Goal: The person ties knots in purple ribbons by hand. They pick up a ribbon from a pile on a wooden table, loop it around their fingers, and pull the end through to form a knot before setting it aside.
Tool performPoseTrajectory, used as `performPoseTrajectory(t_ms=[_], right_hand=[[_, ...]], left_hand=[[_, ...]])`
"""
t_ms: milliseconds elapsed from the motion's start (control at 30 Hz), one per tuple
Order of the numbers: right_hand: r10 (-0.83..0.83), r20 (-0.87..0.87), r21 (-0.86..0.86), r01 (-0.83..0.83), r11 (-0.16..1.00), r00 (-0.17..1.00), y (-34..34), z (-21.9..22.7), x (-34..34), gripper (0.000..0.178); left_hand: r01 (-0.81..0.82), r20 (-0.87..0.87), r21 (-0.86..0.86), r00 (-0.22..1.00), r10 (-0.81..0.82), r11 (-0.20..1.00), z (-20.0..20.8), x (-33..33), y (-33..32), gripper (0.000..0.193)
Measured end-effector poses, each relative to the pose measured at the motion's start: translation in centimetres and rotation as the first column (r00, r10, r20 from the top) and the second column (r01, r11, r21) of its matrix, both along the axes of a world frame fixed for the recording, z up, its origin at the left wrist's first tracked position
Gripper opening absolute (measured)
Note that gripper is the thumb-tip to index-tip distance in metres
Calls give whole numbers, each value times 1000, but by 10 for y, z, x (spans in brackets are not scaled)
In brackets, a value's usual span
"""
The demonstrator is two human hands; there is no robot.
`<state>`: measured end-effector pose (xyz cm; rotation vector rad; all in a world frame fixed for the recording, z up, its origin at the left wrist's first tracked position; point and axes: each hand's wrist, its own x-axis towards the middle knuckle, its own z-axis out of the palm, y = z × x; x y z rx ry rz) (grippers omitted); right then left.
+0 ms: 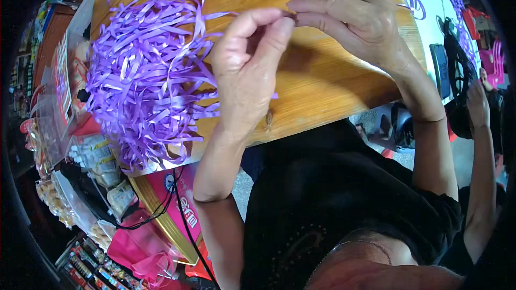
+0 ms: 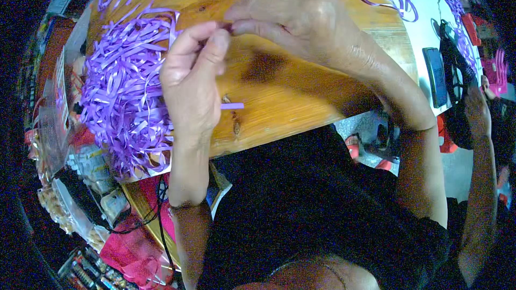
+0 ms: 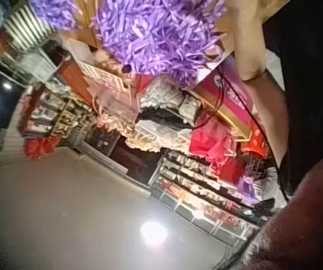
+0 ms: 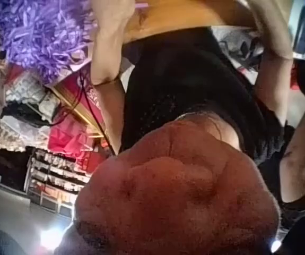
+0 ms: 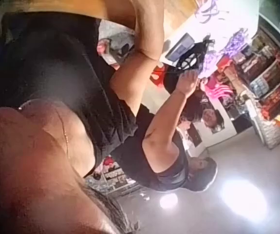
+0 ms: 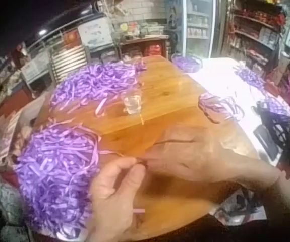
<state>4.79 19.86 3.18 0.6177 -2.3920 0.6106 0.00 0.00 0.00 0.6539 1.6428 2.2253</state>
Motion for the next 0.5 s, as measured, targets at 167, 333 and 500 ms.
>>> performPoseTrajectory(t_ms=[167,333,500], right_hand=[[83,43,-81,-79,994,996,11,-19,-4,21],[52,-89,6,-52,999,995,17,-19,-10,34],[58,-329,68,-38,997,942,-1,-27,-16,32]], left_hand=[[-91,-158,-171,985,64,981,-9,-1,-3,7],[-44,111,-113,992,57,993,-9,-7,-7,8],[-12,222,-53,975,24,998,-12,-8,-6,8]])
